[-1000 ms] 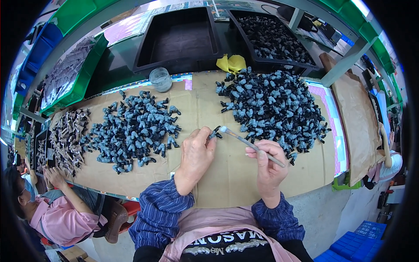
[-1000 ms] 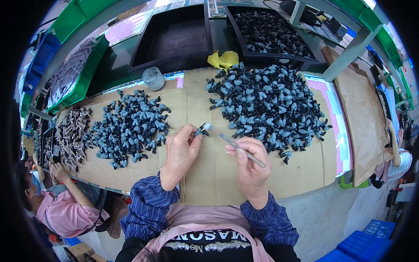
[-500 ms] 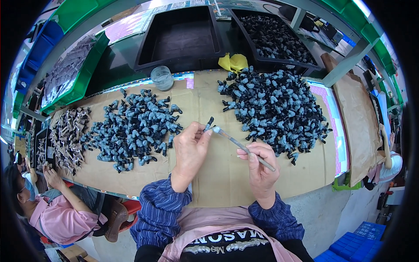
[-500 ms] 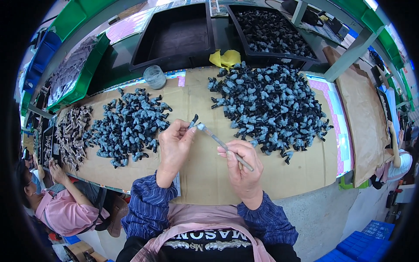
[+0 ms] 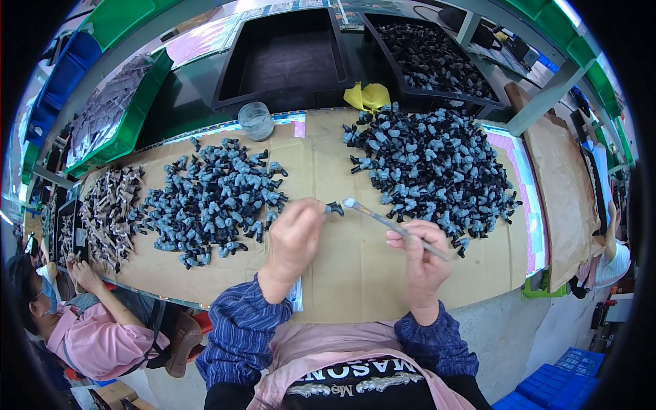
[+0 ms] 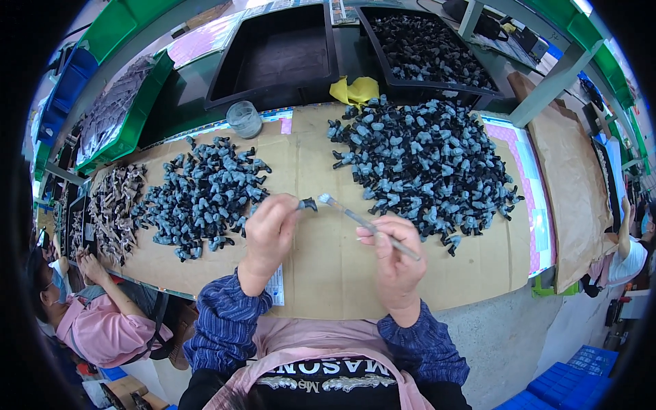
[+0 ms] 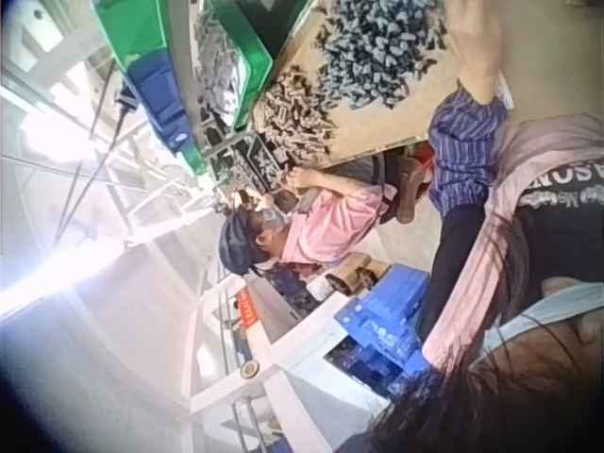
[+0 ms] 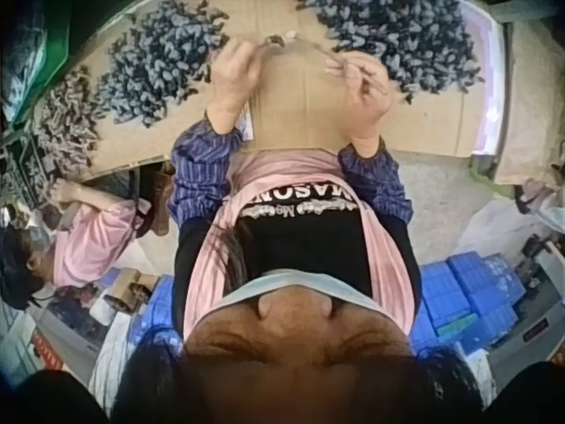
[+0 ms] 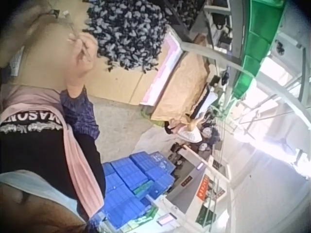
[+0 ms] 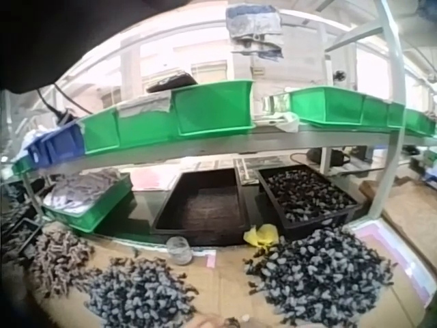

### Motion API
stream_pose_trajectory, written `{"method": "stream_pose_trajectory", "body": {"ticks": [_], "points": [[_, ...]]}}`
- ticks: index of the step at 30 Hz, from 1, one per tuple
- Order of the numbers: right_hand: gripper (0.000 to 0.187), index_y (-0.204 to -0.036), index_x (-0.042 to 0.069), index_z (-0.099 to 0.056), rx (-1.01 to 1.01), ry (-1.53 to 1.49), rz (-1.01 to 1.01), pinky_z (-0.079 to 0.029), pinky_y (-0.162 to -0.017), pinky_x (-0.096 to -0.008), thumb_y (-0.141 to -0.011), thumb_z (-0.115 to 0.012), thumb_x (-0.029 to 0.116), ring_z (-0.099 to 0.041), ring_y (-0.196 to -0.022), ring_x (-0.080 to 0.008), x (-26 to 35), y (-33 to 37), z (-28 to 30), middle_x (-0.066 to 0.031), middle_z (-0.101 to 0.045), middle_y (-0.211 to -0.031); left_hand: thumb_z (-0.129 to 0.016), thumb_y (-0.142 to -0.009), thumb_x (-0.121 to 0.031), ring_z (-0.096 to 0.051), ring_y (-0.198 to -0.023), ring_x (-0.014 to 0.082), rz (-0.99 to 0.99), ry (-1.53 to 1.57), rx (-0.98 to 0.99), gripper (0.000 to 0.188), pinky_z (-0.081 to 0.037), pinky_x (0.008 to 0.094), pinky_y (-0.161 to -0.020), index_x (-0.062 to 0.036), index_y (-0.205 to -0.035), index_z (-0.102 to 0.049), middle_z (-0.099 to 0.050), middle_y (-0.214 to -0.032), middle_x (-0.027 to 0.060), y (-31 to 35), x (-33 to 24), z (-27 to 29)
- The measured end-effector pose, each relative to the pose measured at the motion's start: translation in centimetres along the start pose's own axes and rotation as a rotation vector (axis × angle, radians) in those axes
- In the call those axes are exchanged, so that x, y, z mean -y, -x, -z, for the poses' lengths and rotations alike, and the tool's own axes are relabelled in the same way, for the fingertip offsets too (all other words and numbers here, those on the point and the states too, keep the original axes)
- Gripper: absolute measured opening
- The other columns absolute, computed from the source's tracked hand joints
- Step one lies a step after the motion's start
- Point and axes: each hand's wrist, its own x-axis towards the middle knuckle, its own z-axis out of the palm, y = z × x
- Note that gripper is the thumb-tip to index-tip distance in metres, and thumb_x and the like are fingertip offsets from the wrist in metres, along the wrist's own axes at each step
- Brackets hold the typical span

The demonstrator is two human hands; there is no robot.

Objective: The person applies an adhesive paste to small plastic components using a fine brush.

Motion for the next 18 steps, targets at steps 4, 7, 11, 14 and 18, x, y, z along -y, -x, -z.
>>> {"method": "stream_pose_trajectory", "body": {"ticks": [4, 7, 11, 14, 18], "points": [[0.013, -0.11, -0.006, -0.058, -0.056, -0.125, -0.113, -0.067, -0.079, -0.032, -0.108, -0.054, 0.006, -0.076, -0.092, -0.026, 1.1, -0.6, 0.2, -0.0207, -0.064, -0.114, -0.072, -0.074, 0.01, -0.07, -0.086, 0.0309, -0.182, -0.031, 0.065, 0.028, -0.058, 0.0357, -0.071, 0.0031, -0.1, -0.069, -0.068, -0.1, 0.0156, 0.4, -0.5, 1.0], [0.013, -0.111, -0.007, -0.058, 0.041, -0.093, -0.091, -0.066, -0.079, -0.0318, -0.108, -0.055, 0.006, -0.076, -0.093, -0.0255, 1.5, -0.9, -0.4, -0.0205, -0.063, -0.116, -0.073, -0.072, 0.013, -0.07, -0.085, 0.0301, -0.222, -0.035, 0.075, 0.03, -0.058, 0.0354, -0.069, 0.0022, -0.099, -0.068, -0.07, -0.102, 0.0157, 0.2, -0.7, 1.2], [0.013, -0.112, -0.007, -0.057, 0.116, -0.034, -0.04, -0.066, -0.079, -0.0314, -0.108, -0.055, 0.005, -0.076, -0.094, -0.025, 1.5, -1.2, -0.8, -0.0203, -0.062, -0.117, -0.073, -0.072, 0.012, -0.07, -0.084, 0.0304, -0.232, -0.056, 0.067, 0.029, -0.058, 0.0355, -0.069, 0.0025, -0.099, -0.068, -0.069, -0.101, 0.0162, 0.1, -0.6, 1.3], [0.013, -0.112, -0.008, -0.057, 0.144, -0.012, -0.028, -0.066, -0.08, -0.0312, -0.108, -0.055, 0.004, -0.076, -0.093, -0.0248, 1.6, -0.7, -0.6, -0.0198, -0.062, -0.116, -0.073, -0.074, 0.013, -0.07, -0.084, 0.0305, -0.2, -0.073, 0.042, 0.028, -0.058, 0.0354, -0.069, 0.0024, -0.099, -0.068, -0.07, -0.102, 0.0162, 0.4, -0.1, 1.5], [0.009, -0.11, -0.008, -0.059, 0.135, -0.074, -0.061, -0.066, -0.078, -0.0312, -0.105, -0.056, 0.0, -0.074, -0.092, -0.0222, 1.7, 0.4, -0.5, -0.0188, -0.063, -0.113, -0.073, -0.08, 0.012, -0.07, -0.085, 0.0315, -0.123, -0.155, -0.005, 0.024, -0.059, 0.0361, -0.07, 0.0022, -0.101, -0.068, -0.07, -0.102, 0.0165, 0.5, 1.1, 2.9]]}}
